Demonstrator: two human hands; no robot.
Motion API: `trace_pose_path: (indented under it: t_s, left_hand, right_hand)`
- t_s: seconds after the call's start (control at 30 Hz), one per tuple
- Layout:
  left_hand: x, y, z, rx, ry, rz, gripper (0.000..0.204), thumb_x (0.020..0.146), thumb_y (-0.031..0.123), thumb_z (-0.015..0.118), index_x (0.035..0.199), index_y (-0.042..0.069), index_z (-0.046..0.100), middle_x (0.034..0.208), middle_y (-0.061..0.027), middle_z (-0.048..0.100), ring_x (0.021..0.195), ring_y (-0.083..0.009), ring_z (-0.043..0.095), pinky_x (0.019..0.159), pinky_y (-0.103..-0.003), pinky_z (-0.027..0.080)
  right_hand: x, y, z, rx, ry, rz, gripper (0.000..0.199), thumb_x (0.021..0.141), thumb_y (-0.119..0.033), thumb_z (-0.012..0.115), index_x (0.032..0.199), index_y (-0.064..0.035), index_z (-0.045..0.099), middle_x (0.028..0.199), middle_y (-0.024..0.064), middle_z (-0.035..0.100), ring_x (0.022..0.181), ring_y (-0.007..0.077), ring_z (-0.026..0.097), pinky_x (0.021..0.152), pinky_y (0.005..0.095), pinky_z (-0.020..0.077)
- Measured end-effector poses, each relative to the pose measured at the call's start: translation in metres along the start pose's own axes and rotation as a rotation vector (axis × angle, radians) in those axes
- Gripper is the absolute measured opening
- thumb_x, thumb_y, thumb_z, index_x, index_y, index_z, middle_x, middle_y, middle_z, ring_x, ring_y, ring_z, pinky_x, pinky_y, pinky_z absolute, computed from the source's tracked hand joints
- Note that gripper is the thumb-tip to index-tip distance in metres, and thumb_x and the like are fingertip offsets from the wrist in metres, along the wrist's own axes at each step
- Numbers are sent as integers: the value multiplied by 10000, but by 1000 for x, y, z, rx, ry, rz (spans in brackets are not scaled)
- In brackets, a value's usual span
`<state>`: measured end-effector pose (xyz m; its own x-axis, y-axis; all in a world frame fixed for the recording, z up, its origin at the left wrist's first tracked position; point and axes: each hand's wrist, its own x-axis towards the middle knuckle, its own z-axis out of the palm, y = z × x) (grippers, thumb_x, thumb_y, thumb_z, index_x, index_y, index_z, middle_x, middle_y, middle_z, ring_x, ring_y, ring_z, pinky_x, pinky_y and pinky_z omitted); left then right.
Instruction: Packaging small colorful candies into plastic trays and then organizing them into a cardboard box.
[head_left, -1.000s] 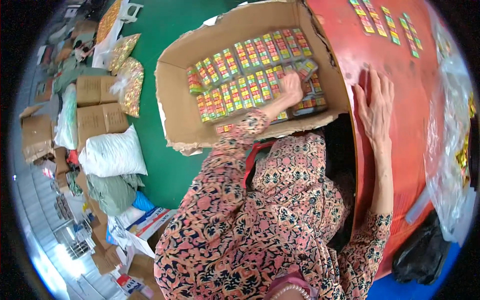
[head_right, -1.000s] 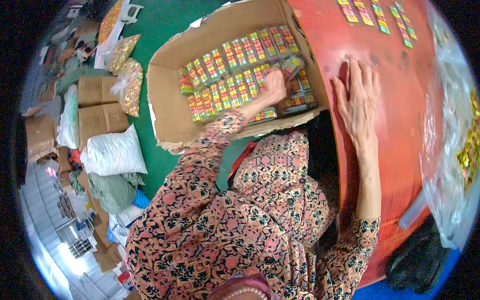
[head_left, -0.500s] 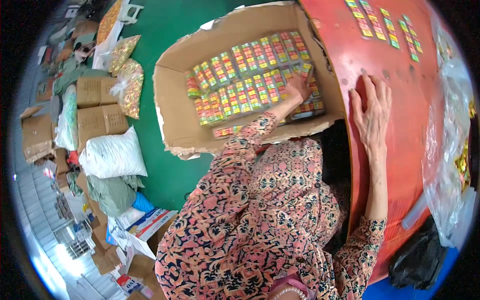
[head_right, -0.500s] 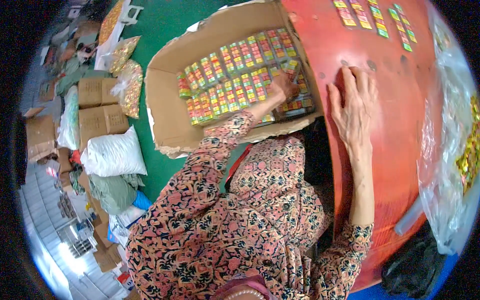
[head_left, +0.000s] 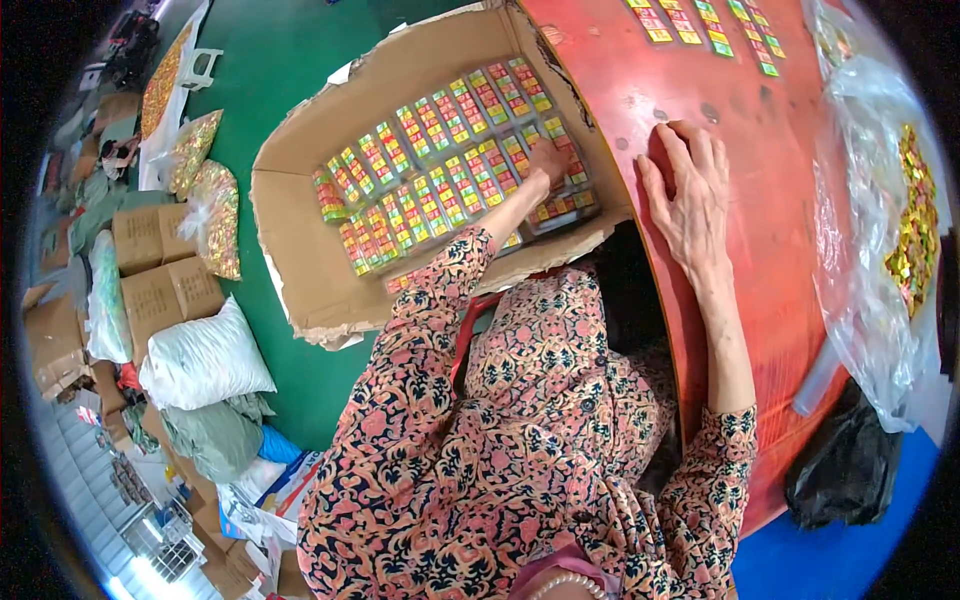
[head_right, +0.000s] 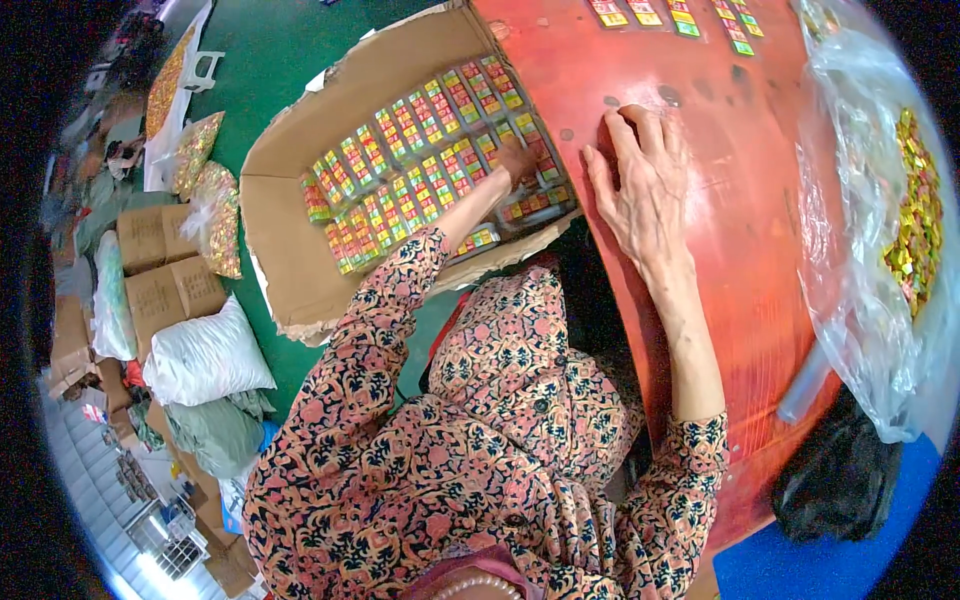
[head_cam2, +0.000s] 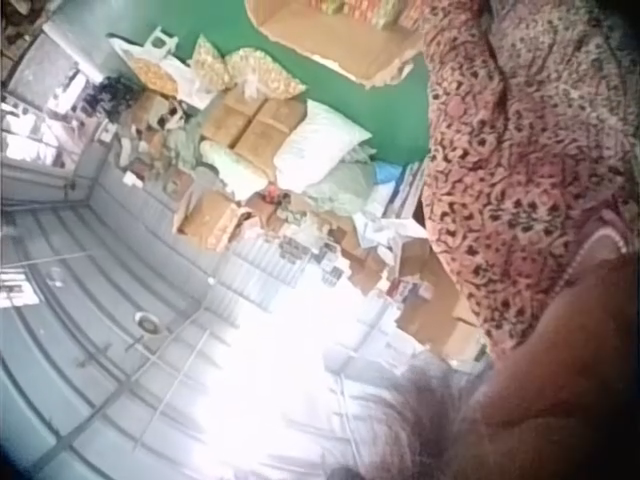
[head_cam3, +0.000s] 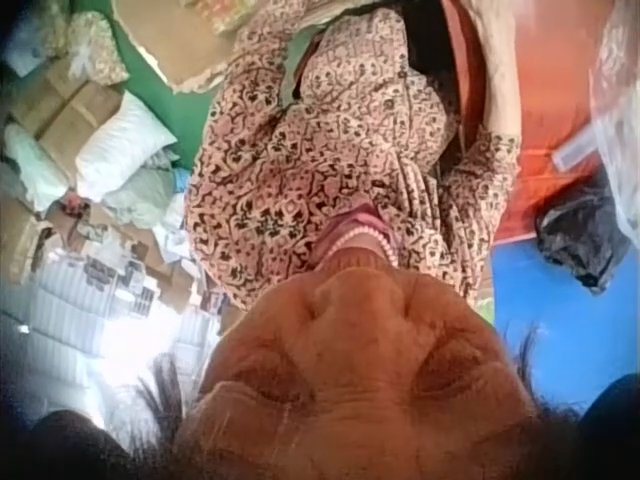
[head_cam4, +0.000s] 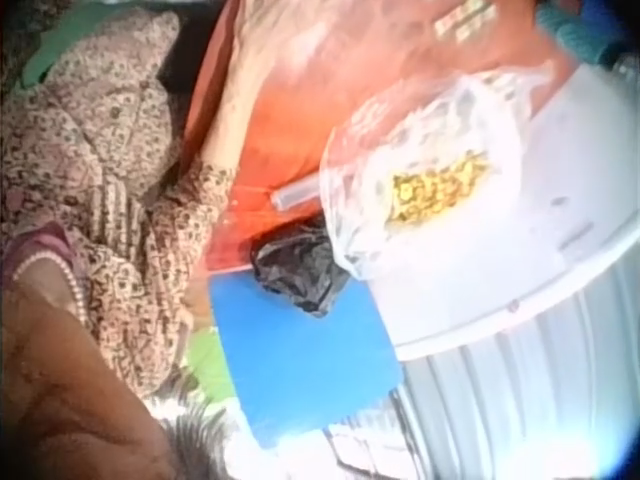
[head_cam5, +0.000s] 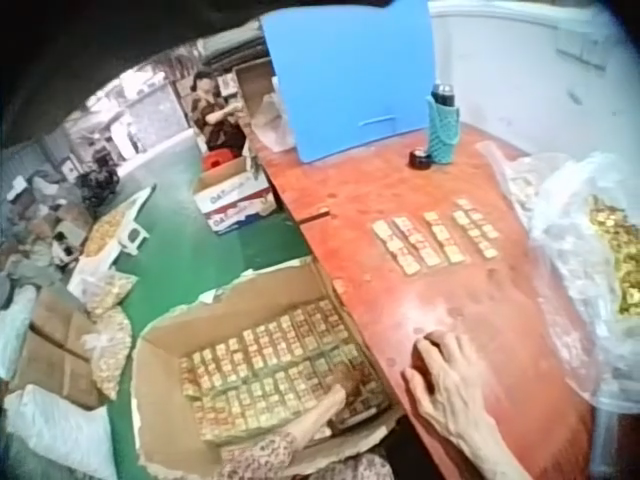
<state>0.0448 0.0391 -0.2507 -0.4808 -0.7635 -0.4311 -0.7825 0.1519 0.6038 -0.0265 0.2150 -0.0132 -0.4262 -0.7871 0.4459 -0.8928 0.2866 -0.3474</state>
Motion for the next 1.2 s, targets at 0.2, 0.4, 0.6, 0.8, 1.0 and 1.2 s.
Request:
trace_pose_path:
  t_s: [0.2,0.4,0.6,0.8,1.0,1.2]
  left_hand:
    - [14,-26,-23,-286,80,-60,236,715,181,606,741,-54,593,667,-218,611,609,-277,628,502,-388,468]
    - [-13,5,-17,-364,-96,-89,247,730,203,630,657,-22,559,550,-130,576,488,-229,585,426,-357,455]
    - [-16,-7,-3,-307,-90,-29,247,733,206,641,794,-22,566,586,-135,586,505,-228,579,437,-361,460]
    - [-14,6,-57,-410,298,228,240,827,102,562,1026,-28,529,779,-77,587,657,-127,541,564,-242,442]
    - [-71,111,-166,-621,547,618,286,848,102,521,1116,3,518,976,-116,569,865,-199,565,742,-303,464]
    - [-44,206,-129,-26,627,934,392,846,185,515,1141,-67,457,1171,-238,441,1136,-362,402,964,-427,318]
  right_hand:
    - [7,-15,2,51,22,-11,306,776,-125,613,1053,-5,558,1057,128,527,961,302,486,851,380,393]
    - [-2,5,3,6,22,-7,297,768,-120,618,1040,-13,564,1048,120,532,954,295,490,843,375,397]
    - [-1,6,-2,-18,36,0,285,766,-129,603,1006,20,565,1020,152,531,903,318,493,806,395,415]
    - [-3,5,-8,76,-20,69,283,751,-132,627,997,-18,546,1031,135,503,946,313,481,818,405,411]
    - [51,84,-22,-17,349,59,105,828,-77,546,853,9,599,807,145,558,737,311,544,675,375,442]
    - [133,245,-4,-376,565,266,211,821,-201,546,861,-18,644,795,203,596,778,327,560,703,421,437]
